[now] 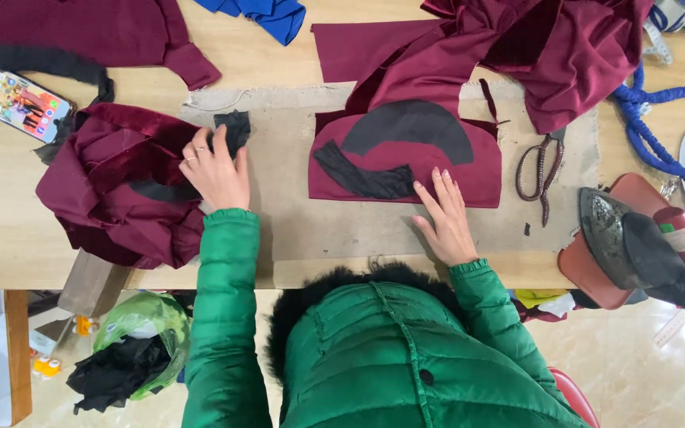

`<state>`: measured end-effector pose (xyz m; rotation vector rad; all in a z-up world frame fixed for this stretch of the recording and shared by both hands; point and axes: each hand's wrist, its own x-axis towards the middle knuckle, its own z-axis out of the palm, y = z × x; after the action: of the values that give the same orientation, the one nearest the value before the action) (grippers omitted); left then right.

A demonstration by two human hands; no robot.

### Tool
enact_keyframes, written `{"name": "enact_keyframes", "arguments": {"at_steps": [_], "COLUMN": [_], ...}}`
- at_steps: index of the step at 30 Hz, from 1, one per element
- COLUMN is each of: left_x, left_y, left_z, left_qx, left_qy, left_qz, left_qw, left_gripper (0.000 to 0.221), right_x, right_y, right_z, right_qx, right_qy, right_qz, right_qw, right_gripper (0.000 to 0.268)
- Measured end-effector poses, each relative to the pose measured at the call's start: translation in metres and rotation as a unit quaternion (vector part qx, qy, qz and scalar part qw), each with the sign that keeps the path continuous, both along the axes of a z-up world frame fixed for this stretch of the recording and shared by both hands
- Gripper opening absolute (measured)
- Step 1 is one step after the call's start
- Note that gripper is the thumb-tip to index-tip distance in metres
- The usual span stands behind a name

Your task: A person irons and arranges velvet fabric pieces on a work table, occasionally using scissors to trim them.

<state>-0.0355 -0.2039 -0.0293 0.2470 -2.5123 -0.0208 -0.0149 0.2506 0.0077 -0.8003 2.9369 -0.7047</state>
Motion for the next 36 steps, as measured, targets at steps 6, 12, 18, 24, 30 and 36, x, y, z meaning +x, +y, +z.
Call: {"name": "enact_keyframes", "arguments": {"at_steps": [6,12,18,24,30,36], "left_x": [-0.007,0.007,0.023,0.025,0.032,0.041], "left_y": [-0.008,0.085,0.184,0.241,0.297,0.314], "left_z": [-0.014,0.044,0.097,0.117,0.074,0.088], "left_qx": [0.030,0.623,0.941,0.967,0.936,0.657], "left_qy": [0.023,0.100,0.014,-0.067,-0.088,-0.084], "left_qz": [0.026,-0.085,-0.179,-0.178,-0.135,-0.313], "left_qw": [0.999,0.771,0.287,0.167,0.312,0.681], "left_gripper": [0.016,0.014,0.015,0.022,0.015,0.024], "right_x": [0.003,0.011,0.016,0.014,0.016,0.018], "right_y": [-0.001,-0.015,-0.039,-0.042,-0.026,0.001], "right_z": [0.004,0.028,0.075,0.103,0.076,0.053], "right_qx": [-0.017,-0.110,-0.296,-0.435,-0.327,-0.432], "right_qy": [0.006,-0.014,-0.058,-0.059,0.085,-0.071], "right_qz": [-0.007,-0.002,0.001,-0.029,-0.079,-0.203], "right_qw": [1.000,0.994,0.954,0.898,0.938,0.876], "right_gripper": [0.058,0.053,0.053,0.061,0.081,0.022]}}
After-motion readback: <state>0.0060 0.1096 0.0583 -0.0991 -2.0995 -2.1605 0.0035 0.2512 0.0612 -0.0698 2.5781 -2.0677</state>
